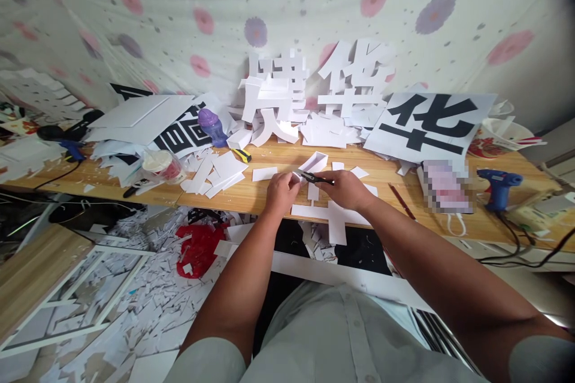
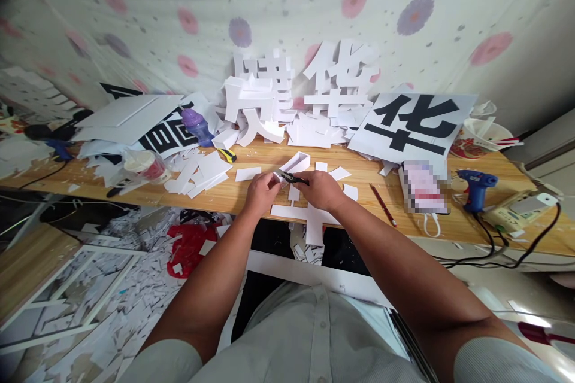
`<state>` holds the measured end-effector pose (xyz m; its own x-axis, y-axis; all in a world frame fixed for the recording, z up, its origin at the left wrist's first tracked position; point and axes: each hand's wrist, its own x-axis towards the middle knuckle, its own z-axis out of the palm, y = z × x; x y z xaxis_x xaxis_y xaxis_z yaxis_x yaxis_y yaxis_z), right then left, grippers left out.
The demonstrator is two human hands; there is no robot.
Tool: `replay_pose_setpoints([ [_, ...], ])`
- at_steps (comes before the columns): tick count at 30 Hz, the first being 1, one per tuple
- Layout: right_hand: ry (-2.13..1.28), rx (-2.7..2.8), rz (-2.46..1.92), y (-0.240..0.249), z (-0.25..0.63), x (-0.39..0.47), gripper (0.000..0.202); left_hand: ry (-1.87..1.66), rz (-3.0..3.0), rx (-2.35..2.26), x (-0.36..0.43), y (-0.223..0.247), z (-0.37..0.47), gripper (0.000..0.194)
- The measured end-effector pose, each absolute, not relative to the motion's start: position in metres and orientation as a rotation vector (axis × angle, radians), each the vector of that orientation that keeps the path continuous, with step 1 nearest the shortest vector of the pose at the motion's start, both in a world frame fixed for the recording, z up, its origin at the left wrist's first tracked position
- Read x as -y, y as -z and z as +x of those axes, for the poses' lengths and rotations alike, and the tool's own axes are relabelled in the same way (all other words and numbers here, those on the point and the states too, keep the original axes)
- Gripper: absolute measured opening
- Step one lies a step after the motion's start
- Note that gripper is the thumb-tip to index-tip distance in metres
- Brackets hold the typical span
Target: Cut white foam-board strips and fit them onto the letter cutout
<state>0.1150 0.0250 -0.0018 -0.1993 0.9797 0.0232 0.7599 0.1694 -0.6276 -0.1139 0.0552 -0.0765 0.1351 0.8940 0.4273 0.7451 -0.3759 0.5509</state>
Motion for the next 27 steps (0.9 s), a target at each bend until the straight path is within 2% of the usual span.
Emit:
replay_pose_setpoints([
  [27, -0.789, 2.006, -1.637, -0.0029, 0.1198, -0.0297, 0.035, -1.03, 2.185, -1.626, -0.0558, 0.0747, -0.1154, 0.022],
])
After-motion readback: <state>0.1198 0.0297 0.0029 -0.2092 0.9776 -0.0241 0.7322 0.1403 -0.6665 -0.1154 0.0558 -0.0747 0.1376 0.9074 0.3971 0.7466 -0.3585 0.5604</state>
